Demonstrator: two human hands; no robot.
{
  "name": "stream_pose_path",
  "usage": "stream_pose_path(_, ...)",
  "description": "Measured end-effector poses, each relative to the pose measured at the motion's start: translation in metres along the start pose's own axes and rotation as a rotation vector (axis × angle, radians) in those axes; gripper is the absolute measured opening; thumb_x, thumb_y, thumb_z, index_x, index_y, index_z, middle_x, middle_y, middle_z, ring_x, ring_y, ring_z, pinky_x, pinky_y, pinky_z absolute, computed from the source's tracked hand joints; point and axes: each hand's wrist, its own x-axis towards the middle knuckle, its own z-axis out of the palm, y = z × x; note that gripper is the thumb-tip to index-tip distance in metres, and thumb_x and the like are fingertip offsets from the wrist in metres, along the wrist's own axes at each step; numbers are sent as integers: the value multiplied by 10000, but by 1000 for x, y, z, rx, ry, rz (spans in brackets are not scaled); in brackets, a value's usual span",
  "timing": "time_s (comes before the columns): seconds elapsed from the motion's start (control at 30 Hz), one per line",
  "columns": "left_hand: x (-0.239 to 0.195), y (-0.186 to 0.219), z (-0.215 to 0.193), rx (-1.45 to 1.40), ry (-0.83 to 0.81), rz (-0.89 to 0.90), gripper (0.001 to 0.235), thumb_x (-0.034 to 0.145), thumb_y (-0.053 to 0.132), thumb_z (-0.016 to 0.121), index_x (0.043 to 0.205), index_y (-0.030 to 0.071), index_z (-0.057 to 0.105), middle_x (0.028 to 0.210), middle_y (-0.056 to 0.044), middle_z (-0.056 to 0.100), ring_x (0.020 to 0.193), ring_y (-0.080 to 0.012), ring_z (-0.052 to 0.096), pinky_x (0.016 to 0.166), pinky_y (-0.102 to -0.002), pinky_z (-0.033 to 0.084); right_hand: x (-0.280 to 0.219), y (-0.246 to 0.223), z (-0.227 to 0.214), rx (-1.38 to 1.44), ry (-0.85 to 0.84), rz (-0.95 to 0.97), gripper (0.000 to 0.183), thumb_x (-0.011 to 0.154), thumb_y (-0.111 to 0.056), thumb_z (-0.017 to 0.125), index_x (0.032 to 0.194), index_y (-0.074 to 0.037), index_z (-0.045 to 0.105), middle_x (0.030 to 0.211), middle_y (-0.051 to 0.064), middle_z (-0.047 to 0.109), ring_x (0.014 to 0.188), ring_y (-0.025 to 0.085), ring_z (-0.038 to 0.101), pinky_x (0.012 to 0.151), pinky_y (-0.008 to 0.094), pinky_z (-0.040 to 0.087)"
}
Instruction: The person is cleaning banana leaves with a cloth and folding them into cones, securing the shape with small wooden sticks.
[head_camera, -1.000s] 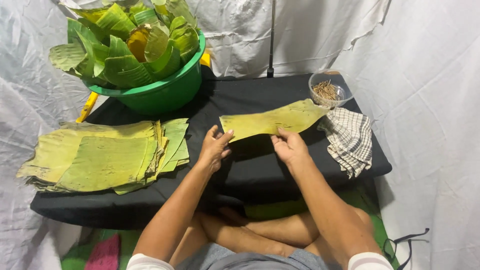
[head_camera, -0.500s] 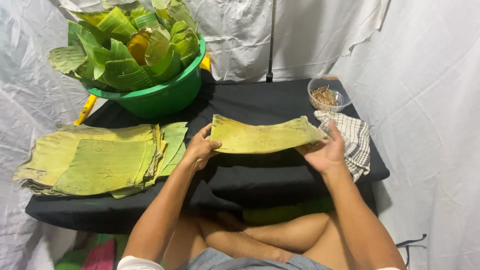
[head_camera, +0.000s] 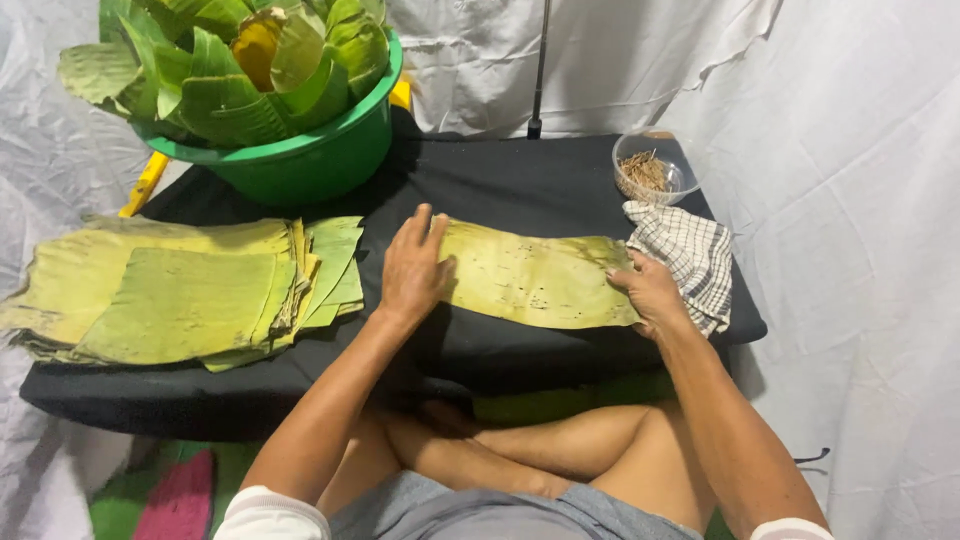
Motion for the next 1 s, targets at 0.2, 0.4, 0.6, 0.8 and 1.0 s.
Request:
stream_pose_path(0.2,0,31,30,-81,-581,11,451,981,462,566,1394,288,611,1524,-66,526,1429,-354,472,1118,-614,397,-52,-36,40,76,-182,30,795,806,68,741,1532,-98,462,1313,175,651,1090,392,692,908,595,567)
stream_pose_path(0.4,-5,52,42,-133,-778,-31,567,1054,548,380,1557,290,418,1618,-96,390,1516,-406,305,1191,-676,208,-68,-15,41,112,-141,103,696,759,128,718,1393,-130,590,1186,150,712,1008,372,726,857,585,598)
stream_pose_path(0.6,16,63,36,-117,-773,-27,464,1059,440,411,1452,218,516,1383,-104,531,1333,-389,508,1048,-613,448,-33,-22,11,-231,-69,-90,582,847,151,646,1390,-49,587,1208,256,669,952,374,714,849,553,601)
stream_pose_path(0.8,33,51,90,-9,-763,-75,450,1033,489,422,1426,309,546,1317,-43,534,1231,-345,520,980,-567,483,-63,-62,33,-950,-244,-796,692,756,232,480,1271,-137,761,1262,144,735,1250,356,633,1075,496,499)
stream_pose_path(1.0,47,55,79,-55,-770,-181,433,1042,434,445,1425,286,582,1323,-68,531,1244,-358,538,983,-546,501,-83,-46,37,-1281,-267,-1363,292,995,-36,583,1234,-113,732,1254,130,719,1211,292,674,1042,393,554)
